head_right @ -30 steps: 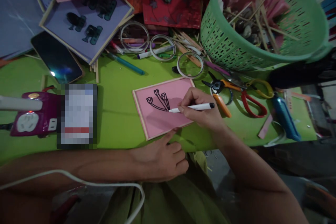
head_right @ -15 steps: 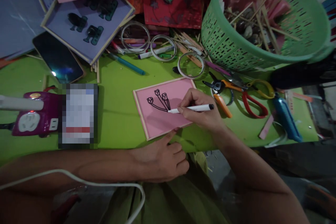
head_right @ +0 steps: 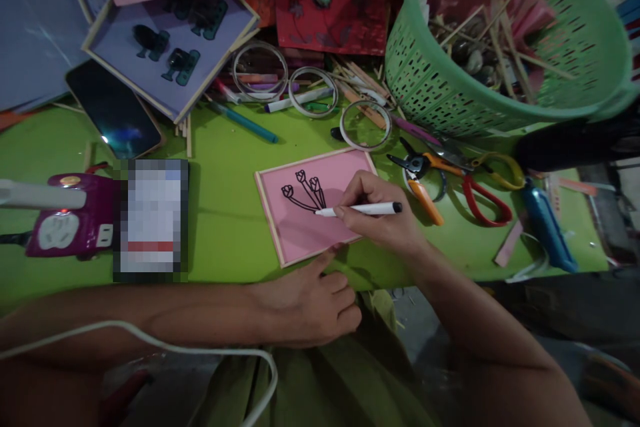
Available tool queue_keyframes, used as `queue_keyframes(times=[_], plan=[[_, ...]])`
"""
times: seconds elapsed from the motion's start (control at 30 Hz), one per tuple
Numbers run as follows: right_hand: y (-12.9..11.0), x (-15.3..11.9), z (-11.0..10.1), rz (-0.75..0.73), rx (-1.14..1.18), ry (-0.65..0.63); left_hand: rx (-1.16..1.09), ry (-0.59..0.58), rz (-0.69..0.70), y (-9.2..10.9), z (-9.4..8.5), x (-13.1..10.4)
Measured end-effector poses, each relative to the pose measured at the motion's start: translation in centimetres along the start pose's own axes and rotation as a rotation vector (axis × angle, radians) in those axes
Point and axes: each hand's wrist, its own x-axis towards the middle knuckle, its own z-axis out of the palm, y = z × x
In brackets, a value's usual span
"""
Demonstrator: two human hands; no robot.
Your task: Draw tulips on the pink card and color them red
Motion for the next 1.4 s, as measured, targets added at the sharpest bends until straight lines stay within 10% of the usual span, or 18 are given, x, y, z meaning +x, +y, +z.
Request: queue_keyframes(times=[1.4], plan=[[-2.4,0.2,1.8,-0.025,-0.102,-0.199,-0.002,-0.018,-0.028,0.4,0.2,-0.1]])
